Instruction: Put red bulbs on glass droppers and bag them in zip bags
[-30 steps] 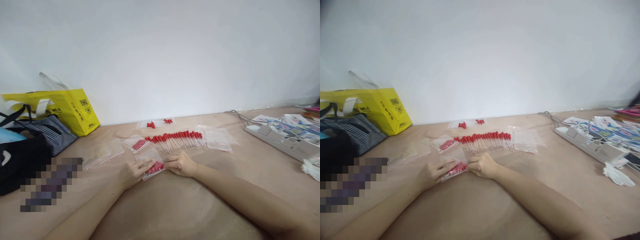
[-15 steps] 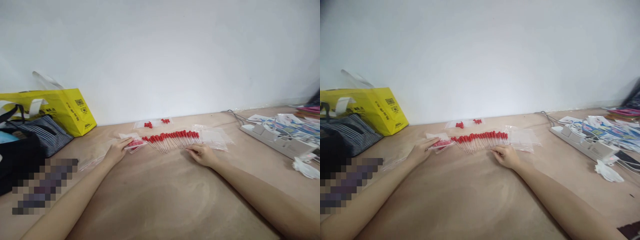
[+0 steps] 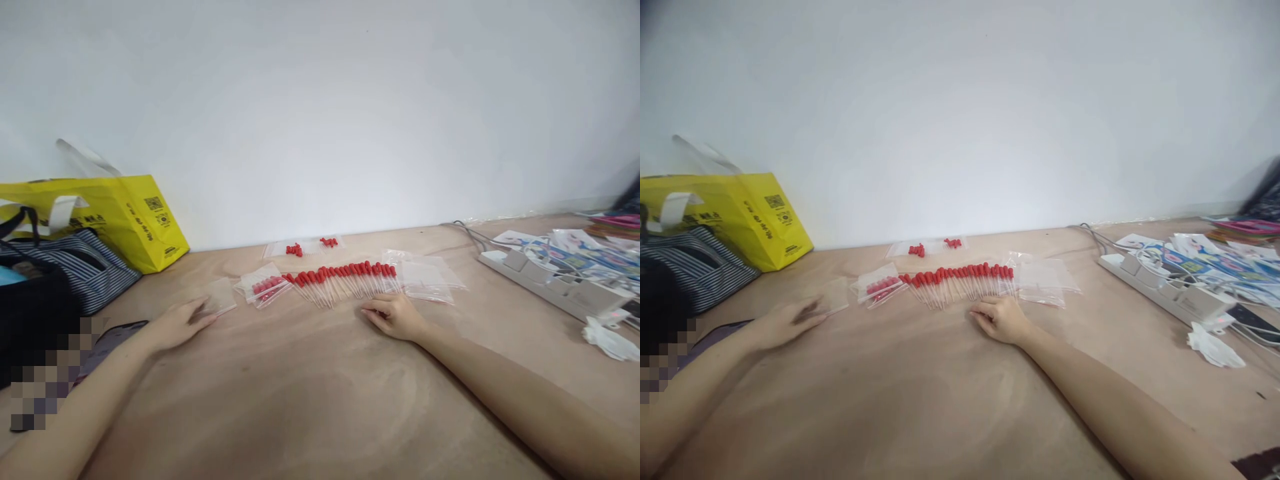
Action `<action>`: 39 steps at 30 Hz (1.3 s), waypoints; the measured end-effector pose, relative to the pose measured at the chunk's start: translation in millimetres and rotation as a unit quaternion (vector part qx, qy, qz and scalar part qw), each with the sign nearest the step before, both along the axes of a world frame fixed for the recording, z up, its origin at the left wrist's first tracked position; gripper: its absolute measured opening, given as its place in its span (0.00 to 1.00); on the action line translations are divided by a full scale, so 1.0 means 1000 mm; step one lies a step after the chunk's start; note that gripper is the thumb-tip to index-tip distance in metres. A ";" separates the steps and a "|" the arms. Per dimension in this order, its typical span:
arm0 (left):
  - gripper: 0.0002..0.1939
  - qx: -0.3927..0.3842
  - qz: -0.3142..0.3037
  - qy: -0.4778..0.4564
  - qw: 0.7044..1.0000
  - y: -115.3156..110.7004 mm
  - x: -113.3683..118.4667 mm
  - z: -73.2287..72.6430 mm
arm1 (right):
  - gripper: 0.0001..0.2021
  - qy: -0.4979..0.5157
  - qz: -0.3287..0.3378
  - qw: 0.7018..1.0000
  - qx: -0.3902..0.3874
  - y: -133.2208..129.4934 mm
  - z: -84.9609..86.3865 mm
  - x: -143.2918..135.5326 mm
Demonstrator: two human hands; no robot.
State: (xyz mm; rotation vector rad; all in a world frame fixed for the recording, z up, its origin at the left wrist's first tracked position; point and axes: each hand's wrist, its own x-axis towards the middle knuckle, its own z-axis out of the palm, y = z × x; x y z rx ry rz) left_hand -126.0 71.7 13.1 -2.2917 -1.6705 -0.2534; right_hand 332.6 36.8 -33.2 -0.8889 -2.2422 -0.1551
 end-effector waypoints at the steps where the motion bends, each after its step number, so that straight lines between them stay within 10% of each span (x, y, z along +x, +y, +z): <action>1: 0.30 -0.018 0.010 -0.021 1.000 -0.006 -0.002 0.001 | 0.09 -0.001 0.000 1.000 -0.001 0.000 0.000 0.000; 13: 0.14 -0.157 0.062 -0.085 0.982 -0.062 0.091 0.048 | 0.10 -0.026 -0.010 0.999 -0.016 0.002 -0.001 -0.001; 23: 0.12 -0.313 -0.048 -0.374 0.872 -0.054 0.217 -0.010 | 0.10 -0.051 0.057 0.997 -0.031 0.001 0.006 -0.006; 30: 0.38 -0.220 -0.324 -0.130 0.911 -0.067 0.195 0.008 | 0.10 -0.051 0.096 0.993 -0.047 -0.010 0.011 -0.016; 39: 0.44 -0.269 -0.287 -0.032 0.919 -0.073 0.182 -0.008 | 0.12 -0.095 0.170 0.979 -0.058 -0.027 0.014 -0.040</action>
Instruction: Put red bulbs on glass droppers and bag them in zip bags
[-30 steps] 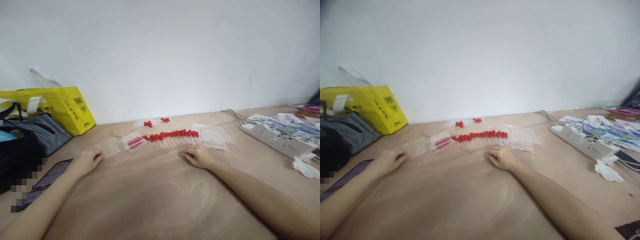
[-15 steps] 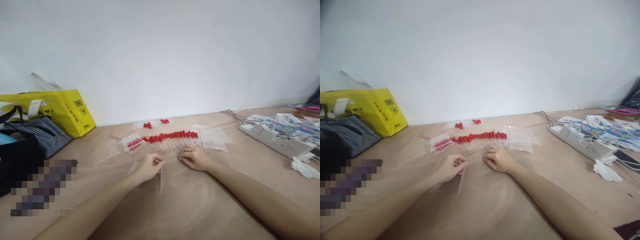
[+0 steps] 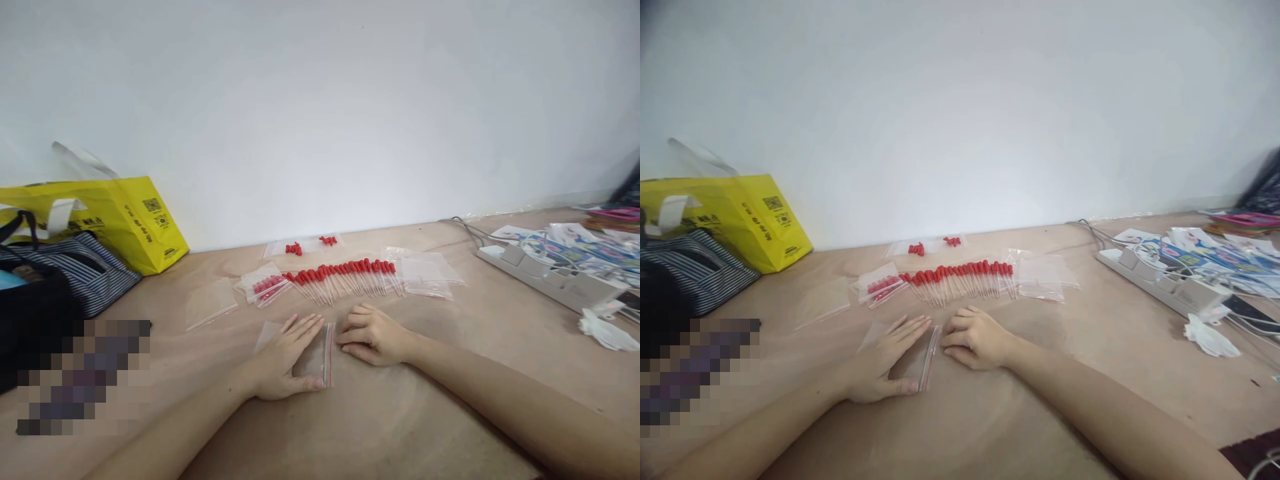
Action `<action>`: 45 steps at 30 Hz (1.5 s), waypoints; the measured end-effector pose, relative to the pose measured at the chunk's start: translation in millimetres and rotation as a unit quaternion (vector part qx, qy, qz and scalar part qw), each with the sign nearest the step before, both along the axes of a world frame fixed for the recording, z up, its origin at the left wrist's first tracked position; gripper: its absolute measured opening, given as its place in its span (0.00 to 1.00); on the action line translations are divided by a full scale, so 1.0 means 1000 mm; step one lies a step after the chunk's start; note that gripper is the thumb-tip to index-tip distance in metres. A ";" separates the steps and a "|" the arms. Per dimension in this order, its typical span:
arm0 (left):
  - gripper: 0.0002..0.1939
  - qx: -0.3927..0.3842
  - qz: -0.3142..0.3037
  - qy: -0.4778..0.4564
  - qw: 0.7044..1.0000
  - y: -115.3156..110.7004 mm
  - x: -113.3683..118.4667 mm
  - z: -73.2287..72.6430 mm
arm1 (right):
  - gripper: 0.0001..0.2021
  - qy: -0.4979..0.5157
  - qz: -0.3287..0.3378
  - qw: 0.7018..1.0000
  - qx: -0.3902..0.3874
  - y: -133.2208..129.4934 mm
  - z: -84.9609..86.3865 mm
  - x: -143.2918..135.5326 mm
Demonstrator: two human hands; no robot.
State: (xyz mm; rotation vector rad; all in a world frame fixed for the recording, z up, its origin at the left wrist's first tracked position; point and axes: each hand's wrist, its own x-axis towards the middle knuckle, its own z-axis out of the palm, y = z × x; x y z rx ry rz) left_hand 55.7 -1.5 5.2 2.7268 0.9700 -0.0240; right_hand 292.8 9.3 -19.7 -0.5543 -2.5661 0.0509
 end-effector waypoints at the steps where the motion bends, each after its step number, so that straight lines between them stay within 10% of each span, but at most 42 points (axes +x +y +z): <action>1: 0.44 0.001 0.002 -0.002 1.000 0.000 0.000 0.000 | 0.11 -0.003 -0.003 1.000 0.001 0.000 0.000 0.001; 34: 0.53 0.007 0.028 -0.064 0.998 -0.001 0.000 -0.002 | 0.19 -0.055 0.079 0.993 -0.068 -0.015 0.009 -0.007; 45: 0.49 -0.005 0.050 -0.065 0.997 0.002 -0.004 -0.001 | 0.38 -0.070 0.070 0.986 -0.134 -0.010 0.008 -0.009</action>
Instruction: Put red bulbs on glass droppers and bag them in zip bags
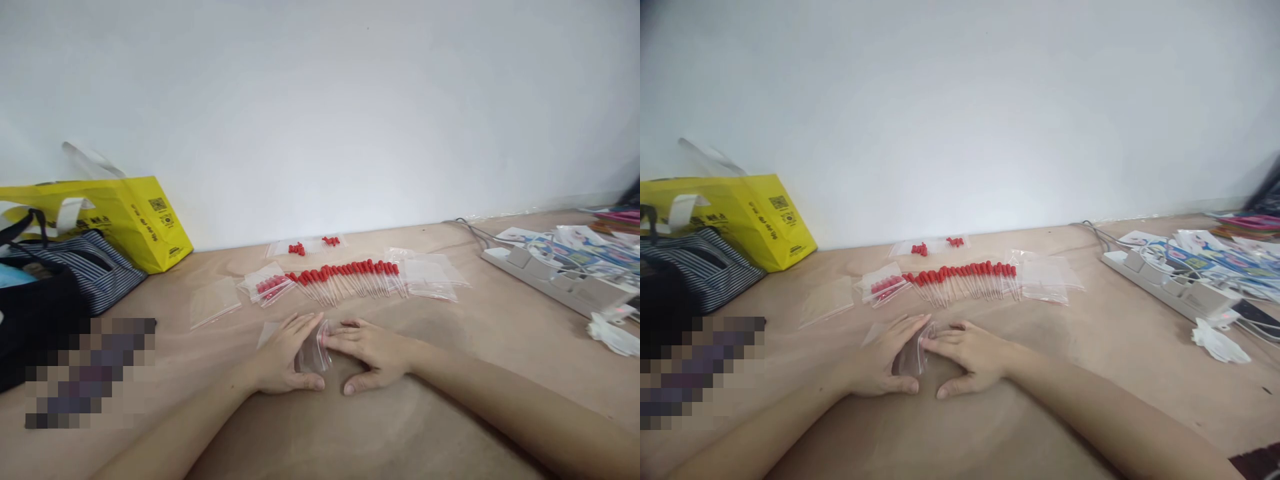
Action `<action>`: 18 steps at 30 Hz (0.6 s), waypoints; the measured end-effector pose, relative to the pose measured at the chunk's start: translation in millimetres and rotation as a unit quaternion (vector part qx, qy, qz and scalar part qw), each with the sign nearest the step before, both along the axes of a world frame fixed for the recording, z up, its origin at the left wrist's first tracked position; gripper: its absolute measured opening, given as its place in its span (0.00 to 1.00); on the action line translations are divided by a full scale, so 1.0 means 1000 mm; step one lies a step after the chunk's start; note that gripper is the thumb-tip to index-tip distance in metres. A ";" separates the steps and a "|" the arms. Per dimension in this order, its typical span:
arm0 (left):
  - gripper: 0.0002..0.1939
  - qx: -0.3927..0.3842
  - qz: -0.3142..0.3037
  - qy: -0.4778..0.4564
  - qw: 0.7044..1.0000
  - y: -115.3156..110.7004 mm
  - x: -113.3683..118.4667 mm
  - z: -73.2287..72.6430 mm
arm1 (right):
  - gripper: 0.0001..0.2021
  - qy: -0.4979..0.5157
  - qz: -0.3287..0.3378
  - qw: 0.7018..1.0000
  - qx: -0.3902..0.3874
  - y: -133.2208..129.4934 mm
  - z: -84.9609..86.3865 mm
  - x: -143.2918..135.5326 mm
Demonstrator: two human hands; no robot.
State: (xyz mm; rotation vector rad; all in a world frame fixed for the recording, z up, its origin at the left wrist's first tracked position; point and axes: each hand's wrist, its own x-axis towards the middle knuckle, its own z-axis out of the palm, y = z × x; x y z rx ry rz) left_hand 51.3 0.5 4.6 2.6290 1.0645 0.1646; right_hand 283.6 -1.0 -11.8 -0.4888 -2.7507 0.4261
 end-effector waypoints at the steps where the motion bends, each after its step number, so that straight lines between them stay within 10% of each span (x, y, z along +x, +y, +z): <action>1: 0.48 -0.005 0.010 0.002 1.000 0.000 -0.002 0.002 | 0.40 0.002 -0.011 1.000 -0.013 0.002 -0.001 0.002; 18: 0.40 0.025 0.053 -0.033 0.998 0.000 0.003 0.001 | 0.23 0.012 -0.006 1.000 -0.015 0.020 0.002 0.003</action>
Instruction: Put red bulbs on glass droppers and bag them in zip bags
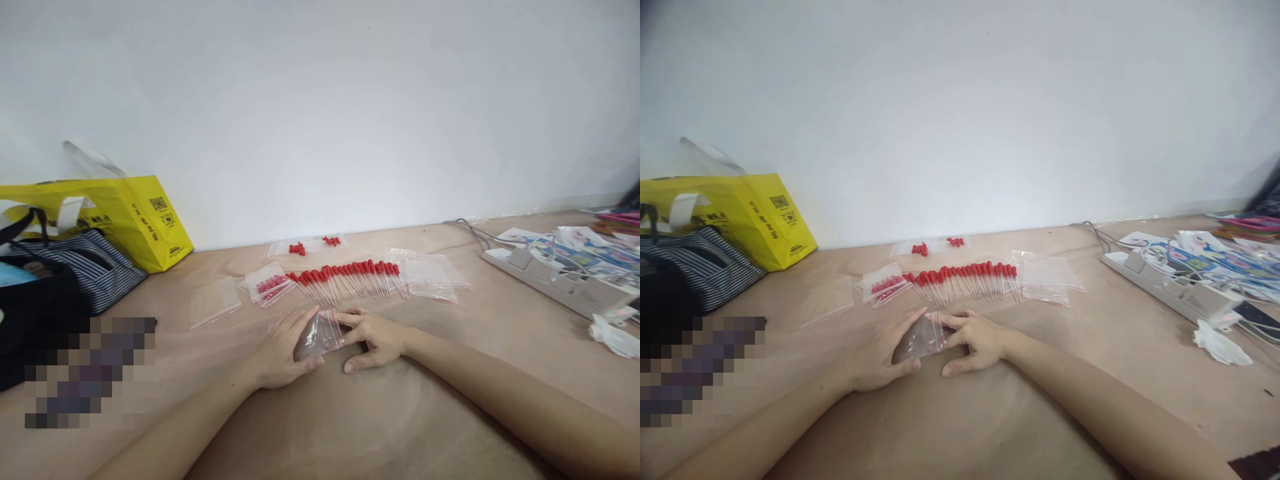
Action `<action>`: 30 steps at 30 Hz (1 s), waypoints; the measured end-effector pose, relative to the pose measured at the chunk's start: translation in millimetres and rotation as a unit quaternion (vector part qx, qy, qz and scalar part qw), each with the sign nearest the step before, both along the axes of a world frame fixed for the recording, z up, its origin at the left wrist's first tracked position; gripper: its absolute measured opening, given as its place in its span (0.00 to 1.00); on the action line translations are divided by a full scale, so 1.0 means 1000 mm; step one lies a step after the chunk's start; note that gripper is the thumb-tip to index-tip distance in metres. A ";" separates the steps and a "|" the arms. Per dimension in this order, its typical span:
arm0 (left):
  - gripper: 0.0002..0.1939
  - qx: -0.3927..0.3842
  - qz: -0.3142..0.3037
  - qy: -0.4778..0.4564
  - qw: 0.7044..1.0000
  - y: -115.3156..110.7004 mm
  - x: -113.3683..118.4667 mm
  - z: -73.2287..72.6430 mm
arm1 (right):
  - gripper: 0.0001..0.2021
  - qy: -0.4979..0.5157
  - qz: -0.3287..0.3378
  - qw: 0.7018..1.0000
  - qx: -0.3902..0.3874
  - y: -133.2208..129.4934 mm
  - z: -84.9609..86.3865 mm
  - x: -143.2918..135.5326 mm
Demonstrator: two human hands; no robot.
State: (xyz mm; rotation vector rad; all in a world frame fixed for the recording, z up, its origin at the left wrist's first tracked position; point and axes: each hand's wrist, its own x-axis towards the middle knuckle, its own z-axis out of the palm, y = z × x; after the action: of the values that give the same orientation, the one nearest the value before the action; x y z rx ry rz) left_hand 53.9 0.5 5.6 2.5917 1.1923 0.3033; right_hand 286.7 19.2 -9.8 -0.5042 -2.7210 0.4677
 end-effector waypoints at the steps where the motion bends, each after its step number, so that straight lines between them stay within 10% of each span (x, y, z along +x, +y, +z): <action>1: 0.39 0.001 -0.002 0.003 1.000 0.000 0.000 0.001 | 0.23 0.003 0.002 1.000 -0.006 0.000 0.000 0.000; 8: 0.38 -0.013 -0.012 0.070 0.997 -0.004 0.003 0.006 | 0.14 0.093 -0.021 0.982 -0.162 0.020 0.005 0.010; 13: 0.39 -0.007 -0.012 0.064 0.998 -0.004 0.002 0.004 | 0.08 0.134 -0.395 0.899 -0.131 0.069 0.011 -0.009; 16: 0.39 0.000 -0.016 0.059 0.998 -0.003 0.001 0.002 | 0.10 0.125 -0.463 0.870 -0.113 0.095 0.011 -0.033; 30: 0.37 0.013 -0.031 0.064 0.997 0.001 0.000 -0.005 | 0.16 0.067 -0.522 0.847 -0.079 0.126 0.006 -0.064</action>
State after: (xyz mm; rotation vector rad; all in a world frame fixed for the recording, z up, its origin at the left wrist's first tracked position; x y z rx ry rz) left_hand 53.5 1.1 0.8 2.6994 1.1524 0.1429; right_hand 222.6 145.1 -3.5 -1.7493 -1.8604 0.3734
